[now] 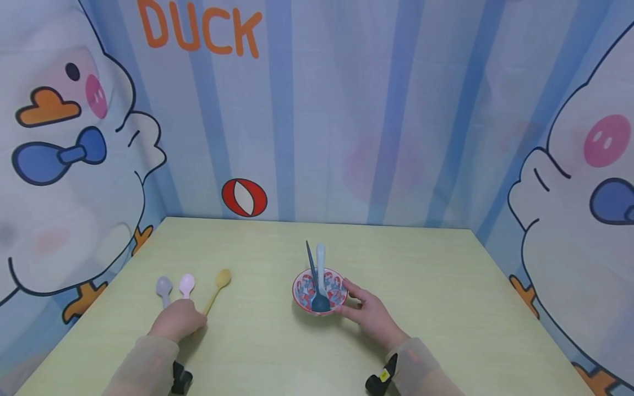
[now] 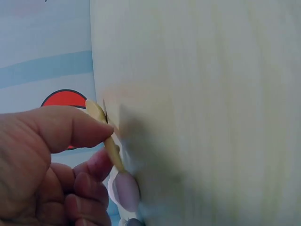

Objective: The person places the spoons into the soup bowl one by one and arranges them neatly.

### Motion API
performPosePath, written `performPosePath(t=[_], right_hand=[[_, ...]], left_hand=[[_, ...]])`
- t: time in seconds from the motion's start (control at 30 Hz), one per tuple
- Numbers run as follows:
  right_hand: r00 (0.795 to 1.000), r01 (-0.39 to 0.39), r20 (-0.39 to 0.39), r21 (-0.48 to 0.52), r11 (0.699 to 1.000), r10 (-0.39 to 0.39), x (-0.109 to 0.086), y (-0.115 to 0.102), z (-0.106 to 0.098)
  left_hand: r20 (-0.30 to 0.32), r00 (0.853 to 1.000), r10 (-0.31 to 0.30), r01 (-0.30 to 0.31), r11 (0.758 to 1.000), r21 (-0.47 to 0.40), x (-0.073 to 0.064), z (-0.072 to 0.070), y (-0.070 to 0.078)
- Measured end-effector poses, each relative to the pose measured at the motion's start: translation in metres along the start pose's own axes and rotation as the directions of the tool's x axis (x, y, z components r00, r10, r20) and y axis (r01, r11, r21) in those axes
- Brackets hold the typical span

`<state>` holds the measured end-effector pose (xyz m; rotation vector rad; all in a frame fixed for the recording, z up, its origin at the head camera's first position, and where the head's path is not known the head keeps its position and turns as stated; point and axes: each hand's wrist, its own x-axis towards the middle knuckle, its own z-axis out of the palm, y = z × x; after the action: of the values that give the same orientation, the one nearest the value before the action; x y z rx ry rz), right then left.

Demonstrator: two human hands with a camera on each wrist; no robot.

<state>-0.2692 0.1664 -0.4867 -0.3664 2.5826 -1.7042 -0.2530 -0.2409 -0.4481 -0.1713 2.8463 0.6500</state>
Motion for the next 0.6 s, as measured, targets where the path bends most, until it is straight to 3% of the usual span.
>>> performPosePath(t=[0.23, 0.6], right_hand=[[1.000, -0.010, 0.005, 0.004, 1.000, 0.010, 0.0006, 0.0017, 0.0003], [1.000, -0.014, 0.005, 0.015, 1.000, 0.014, 0.0011, 0.0029, 0.0004]], left_hand=[[-0.067, 0.997, 0.031, -0.031, 0.999, 0.011, 0.0011, 0.0002, 0.0026], [-0.046, 0.999, -0.004, 0.003, 1.000, -0.030, -0.0020, -0.0045, 0.0098]])
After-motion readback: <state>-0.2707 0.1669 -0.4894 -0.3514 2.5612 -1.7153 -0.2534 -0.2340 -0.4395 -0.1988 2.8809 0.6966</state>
